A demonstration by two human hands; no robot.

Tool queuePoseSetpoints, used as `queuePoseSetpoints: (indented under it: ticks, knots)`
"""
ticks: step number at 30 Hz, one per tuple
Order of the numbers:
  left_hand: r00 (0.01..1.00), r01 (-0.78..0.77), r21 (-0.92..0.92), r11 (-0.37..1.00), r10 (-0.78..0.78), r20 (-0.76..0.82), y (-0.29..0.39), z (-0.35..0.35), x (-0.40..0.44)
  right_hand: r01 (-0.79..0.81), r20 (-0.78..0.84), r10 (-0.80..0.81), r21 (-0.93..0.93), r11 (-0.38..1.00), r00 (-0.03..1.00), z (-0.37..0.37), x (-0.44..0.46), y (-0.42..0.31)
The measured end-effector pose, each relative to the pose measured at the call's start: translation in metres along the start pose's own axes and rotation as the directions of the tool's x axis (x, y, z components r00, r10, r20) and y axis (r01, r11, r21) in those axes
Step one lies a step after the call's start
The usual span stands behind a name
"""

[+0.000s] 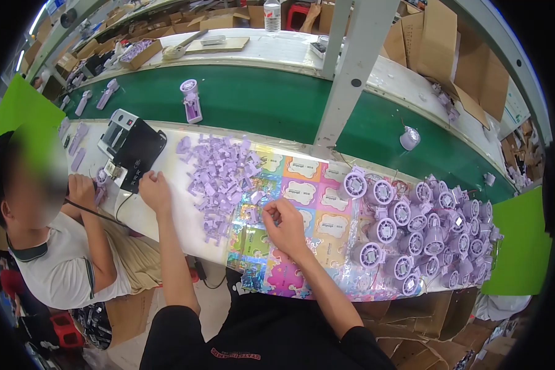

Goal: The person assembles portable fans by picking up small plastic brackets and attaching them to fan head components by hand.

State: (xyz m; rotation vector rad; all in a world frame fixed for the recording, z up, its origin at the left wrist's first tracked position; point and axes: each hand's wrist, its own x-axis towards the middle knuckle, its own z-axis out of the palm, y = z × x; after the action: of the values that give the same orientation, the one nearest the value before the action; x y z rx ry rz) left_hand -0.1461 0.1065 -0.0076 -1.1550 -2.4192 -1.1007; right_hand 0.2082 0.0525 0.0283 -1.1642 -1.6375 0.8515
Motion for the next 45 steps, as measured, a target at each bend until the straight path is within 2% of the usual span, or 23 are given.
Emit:
queuePoseSetpoints:
  ticks: [5,8,9,10,11,12,13,14,15,19,20,22,23,25,27,29,30,32,34,37,38,40,45]
  knots:
    - [0.981,0.147,0.008,0.989,-0.147,0.124,0.010,-0.001,0.011,0.020,-0.021,-0.019,0.019,1.000,1.000,0.000,-0.001,0.006]
    - [0.991,-0.111,0.161,0.981,0.096,0.097,-0.034,0.025,0.022,0.050,-0.015,-0.050,0.024,0.998,0.999,0.005,-0.002,0.007]
    - [0.972,-0.212,0.062,0.975,0.204,0.116,-0.046,0.029,0.033,0.059,-0.030,-0.058,0.010,0.998,0.998,0.003,-0.002,0.010]
    - [0.958,-0.283,0.025,0.959,0.282,0.053,-0.034,0.019,0.038,0.083,-0.030,-0.083,0.005,0.997,0.996,0.004,-0.003,0.014]
    - [0.909,-0.416,-0.114,0.902,0.412,-0.060,-0.034,0.012,0.055,0.107,-0.035,-0.107,-0.004,0.994,0.994,0.005,-0.003,0.017]
    - [0.852,-0.475,0.061,0.878,0.476,-0.217,0.002,-0.012,0.064,0.102,-0.040,-0.102,0.008,0.995,0.994,0.004,-0.003,0.016]
    - [0.859,-0.428,0.111,0.897,0.442,-0.259,0.015,-0.027,0.083,0.097,-0.035,-0.096,0.025,0.995,0.995,0.002,-0.005,0.014]
    - [0.853,-0.345,0.103,0.933,0.357,-0.381,0.060,-0.056,0.082,0.077,-0.035,-0.076,0.016,0.997,0.996,0.000,-0.007,0.013]
    - [0.802,-0.359,0.165,0.919,0.394,-0.448,0.044,-0.053,0.114,0.065,-0.029,-0.065,0.017,0.998,0.997,0.000,-0.007,0.011]
    - [0.883,-0.336,0.097,0.937,0.349,-0.315,0.093,-0.072,0.132,0.006,-0.046,-0.004,0.060,0.998,0.999,0.001,-0.007,0.009]
    - [0.834,-0.444,0.020,0.896,0.421,-0.356,0.111,-0.069,0.119,0.026,-0.082,-0.023,0.035,0.999,0.996,0.002,-0.007,0.007]
    - [0.769,-0.602,-0.194,0.774,0.498,-0.400,0.172,-0.069,0.065,0.056,-0.151,-0.058,-0.018,0.998,0.987,0.000,-0.005,-0.005]
    - [0.643,-0.754,-0.197,0.627,0.641,-0.419,0.192,-0.063,0.042,0.126,-0.128,-0.139,-0.103,0.987,0.982,0.002,-0.006,-0.002]
    - [0.475,-0.861,-0.385,0.332,0.793,-0.381,0.243,-0.055,-0.017,0.272,-0.044,-0.294,-0.268,0.924,0.955,0.009,-0.007,0.007]
    - [0.219,-0.851,-0.525,0.007,0.914,-0.343,0.293,-0.054,-0.072,0.257,-0.014,-0.270,-0.255,0.932,0.963,0.012,-0.008,0.011]
    - [0.049,-0.771,-0.607,-0.192,0.933,-0.357,0.336,-0.035,-0.115,0.250,-0.022,-0.262,-0.229,0.941,0.965,0.011,-0.009,0.013]
    - [0.003,-0.705,-0.668,-0.236,0.942,-0.336,0.360,-0.031,-0.130,0.248,-0.049,-0.263,-0.211,0.945,0.963,0.010,-0.010,0.013]
    - [-0.089,-0.681,-0.706,-0.195,0.979,-0.185,0.403,-0.008,-0.153,0.254,-0.110,-0.275,-0.172,0.952,0.955,0.008,-0.010,0.013]
    - [-0.086,-0.666,-0.736,-0.123,0.992,-0.088,0.439,0.031,-0.167,0.272,-0.176,-0.292,-0.132,0.953,0.940,0.005,-0.010,0.010]
    - [-0.075,-0.730,-0.682,0.044,0.987,0.144,0.486,0.076,-0.176,0.031,-0.121,-0.013,0.149,0.988,0.993,0.001,-0.010,0.010]
    - [-0.057,-0.748,-0.656,0.101,0.975,0.215,0.499,0.088,-0.179,0.070,-0.195,-0.035,0.173,0.982,0.980,-0.003,-0.009,0.009]
    - [-0.026,-0.778,-0.595,0.202,0.936,0.352,0.518,0.110,-0.185,0.040,-0.213,0.004,0.201,0.979,0.977,-0.006,-0.008,0.013]
    - [0.033,-0.776,-0.560,0.292,0.904,0.426,0.542,0.163,-0.204,0.008,-0.123,0.037,0.343,0.939,0.992,0.008,-0.012,0.032]
